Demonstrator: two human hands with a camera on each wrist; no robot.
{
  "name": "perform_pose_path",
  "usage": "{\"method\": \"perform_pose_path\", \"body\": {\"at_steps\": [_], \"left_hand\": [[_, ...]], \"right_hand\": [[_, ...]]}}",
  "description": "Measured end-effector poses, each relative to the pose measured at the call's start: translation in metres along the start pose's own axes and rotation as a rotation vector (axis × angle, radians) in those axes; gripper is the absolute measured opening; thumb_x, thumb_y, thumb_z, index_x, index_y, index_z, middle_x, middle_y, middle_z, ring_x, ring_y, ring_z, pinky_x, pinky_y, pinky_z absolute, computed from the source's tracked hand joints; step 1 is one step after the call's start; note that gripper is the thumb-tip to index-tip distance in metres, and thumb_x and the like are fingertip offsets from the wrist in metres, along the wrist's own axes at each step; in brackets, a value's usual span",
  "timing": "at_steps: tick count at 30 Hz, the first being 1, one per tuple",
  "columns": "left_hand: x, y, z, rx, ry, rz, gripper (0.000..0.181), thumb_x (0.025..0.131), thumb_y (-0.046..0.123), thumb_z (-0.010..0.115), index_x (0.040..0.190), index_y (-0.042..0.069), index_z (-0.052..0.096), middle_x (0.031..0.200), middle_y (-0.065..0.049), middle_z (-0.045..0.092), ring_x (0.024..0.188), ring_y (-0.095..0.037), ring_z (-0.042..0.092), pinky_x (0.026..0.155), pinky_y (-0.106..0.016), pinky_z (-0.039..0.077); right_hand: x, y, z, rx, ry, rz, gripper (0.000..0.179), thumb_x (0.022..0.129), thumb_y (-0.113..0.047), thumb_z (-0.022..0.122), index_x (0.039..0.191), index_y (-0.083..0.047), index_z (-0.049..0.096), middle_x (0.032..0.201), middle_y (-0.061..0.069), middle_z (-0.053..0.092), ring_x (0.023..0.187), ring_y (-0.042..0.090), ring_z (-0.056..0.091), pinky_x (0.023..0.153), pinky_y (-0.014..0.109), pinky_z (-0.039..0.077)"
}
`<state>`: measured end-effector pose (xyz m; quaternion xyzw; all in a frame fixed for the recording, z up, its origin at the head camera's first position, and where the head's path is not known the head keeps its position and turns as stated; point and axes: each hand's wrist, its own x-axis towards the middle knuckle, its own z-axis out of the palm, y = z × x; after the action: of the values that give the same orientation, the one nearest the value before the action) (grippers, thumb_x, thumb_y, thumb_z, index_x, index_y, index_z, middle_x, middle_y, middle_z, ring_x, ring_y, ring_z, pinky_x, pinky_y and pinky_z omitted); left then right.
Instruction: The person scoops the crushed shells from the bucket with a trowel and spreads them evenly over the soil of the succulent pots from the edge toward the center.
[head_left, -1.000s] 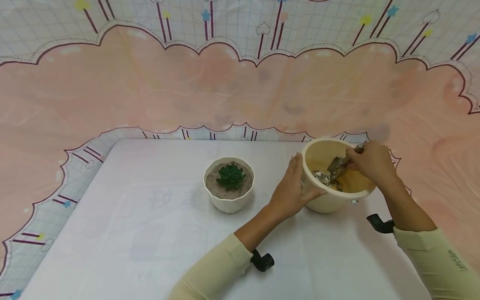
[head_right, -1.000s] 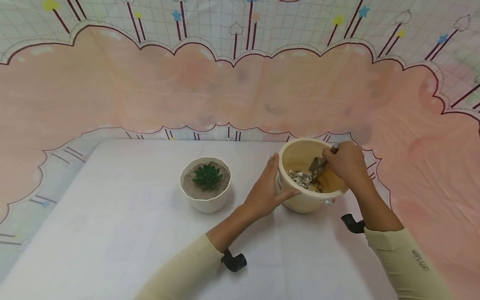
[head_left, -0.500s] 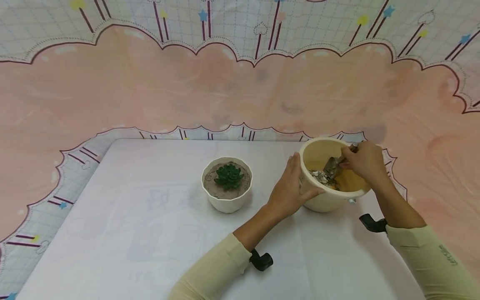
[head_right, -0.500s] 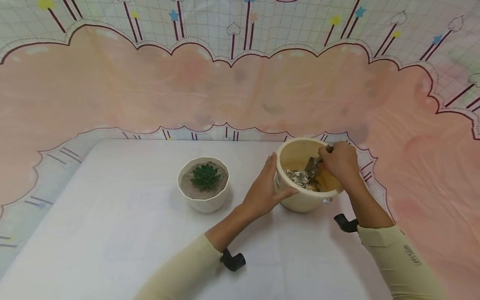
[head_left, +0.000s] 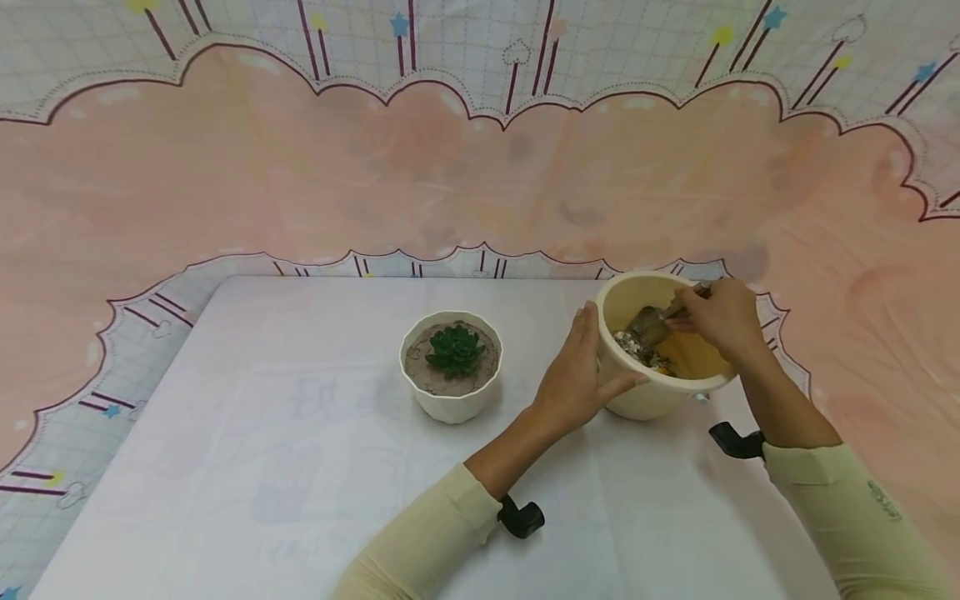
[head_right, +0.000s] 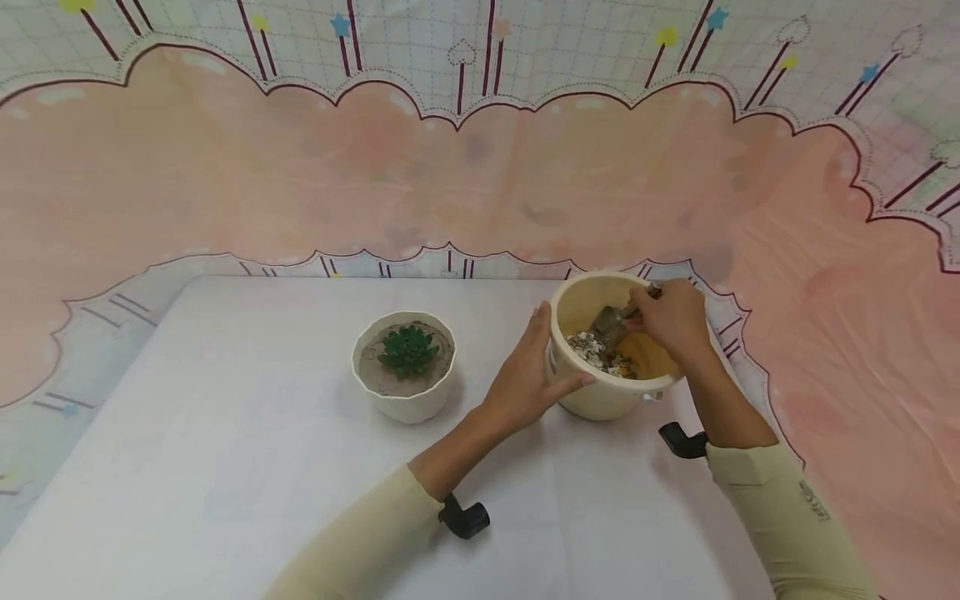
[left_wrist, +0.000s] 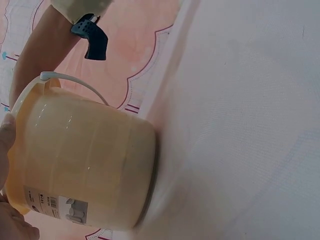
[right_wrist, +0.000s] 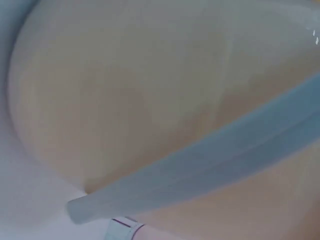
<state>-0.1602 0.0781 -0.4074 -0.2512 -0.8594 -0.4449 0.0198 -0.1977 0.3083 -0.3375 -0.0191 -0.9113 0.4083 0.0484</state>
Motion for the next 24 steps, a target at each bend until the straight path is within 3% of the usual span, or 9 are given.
{"method": "perform_pose_path", "body": {"at_steps": [3, 5, 10, 14, 17, 21, 24], "left_hand": [[0.000, -0.001, -0.001, 0.002, 0.004, -0.002, 0.116, 0.093, 0.051, 0.079, 0.169, 0.004, 0.004, 0.174, -0.016, 0.011, 0.160, -0.025, 0.013, 0.122, -0.041, 0.031], [0.000, -0.001, -0.002, 0.004, 0.005, 0.002, 0.116, 0.093, 0.050, 0.079, 0.168, 0.004, 0.003, 0.174, -0.016, 0.012, 0.159, -0.025, 0.013, 0.122, -0.041, 0.031], [-0.001, -0.001, -0.002, 0.000, 0.007, 0.017, 0.116, 0.093, 0.051, 0.079, 0.168, 0.003, 0.003, 0.174, -0.017, 0.013, 0.159, -0.027, 0.015, 0.121, -0.042, 0.033], [-0.001, -0.001, -0.002, 0.016, 0.008, 0.020, 0.116, 0.094, 0.052, 0.078, 0.168, 0.003, 0.004, 0.174, -0.017, 0.013, 0.159, -0.027, 0.016, 0.120, -0.042, 0.034], [-0.001, 0.000, -0.002, 0.025, 0.006, 0.011, 0.116, 0.094, 0.053, 0.077, 0.168, 0.003, 0.004, 0.174, -0.017, 0.013, 0.159, -0.026, 0.015, 0.120, -0.041, 0.035], [-0.001, 0.001, -0.004, 0.029, 0.000, 0.001, 0.116, 0.094, 0.053, 0.077, 0.169, 0.004, 0.003, 0.174, -0.016, 0.012, 0.159, -0.025, 0.015, 0.120, -0.041, 0.035], [-0.001, 0.001, -0.004, 0.027, -0.003, 0.002, 0.116, 0.094, 0.053, 0.077, 0.168, 0.004, 0.003, 0.174, -0.015, 0.012, 0.159, -0.025, 0.014, 0.120, -0.040, 0.035]], "right_hand": [[0.001, -0.001, 0.002, 0.075, -0.029, 0.011, 0.047, 0.111, -0.020, 0.052, 0.111, 0.025, 0.065, 0.092, 0.032, 0.073, 0.064, 0.014, 0.076, 0.065, 0.033, 0.063], [0.000, -0.002, 0.004, 0.068, -0.031, 0.005, 0.046, 0.110, -0.019, 0.052, 0.111, 0.025, 0.067, 0.093, 0.032, 0.073, 0.064, 0.013, 0.075, 0.064, 0.032, 0.063], [-0.003, -0.008, 0.005, -0.064, 0.002, -0.039, 0.046, 0.110, -0.022, 0.053, 0.104, 0.019, 0.072, 0.088, 0.028, 0.075, 0.069, 0.025, 0.077, 0.058, 0.026, 0.060], [-0.005, -0.013, 0.000, -0.201, 0.071, -0.063, 0.048, 0.109, -0.025, 0.053, 0.099, 0.018, 0.073, 0.084, 0.030, 0.073, 0.069, 0.038, 0.075, 0.046, 0.026, 0.052], [-0.005, -0.012, -0.003, -0.277, 0.099, -0.057, 0.050, 0.108, -0.026, 0.054, 0.093, 0.017, 0.073, 0.074, 0.027, 0.070, 0.058, 0.033, 0.066, 0.042, 0.030, 0.041], [-0.004, -0.006, -0.003, -0.296, 0.086, -0.026, 0.050, 0.107, -0.028, 0.055, 0.084, 0.013, 0.071, 0.062, 0.016, 0.063, 0.052, 0.025, 0.054, 0.041, 0.032, 0.038], [-0.004, -0.001, 0.000, -0.271, 0.091, -0.010, 0.049, 0.107, -0.027, 0.055, 0.079, 0.011, 0.069, 0.062, 0.015, 0.064, 0.054, 0.029, 0.061, 0.042, 0.033, 0.041]]}}
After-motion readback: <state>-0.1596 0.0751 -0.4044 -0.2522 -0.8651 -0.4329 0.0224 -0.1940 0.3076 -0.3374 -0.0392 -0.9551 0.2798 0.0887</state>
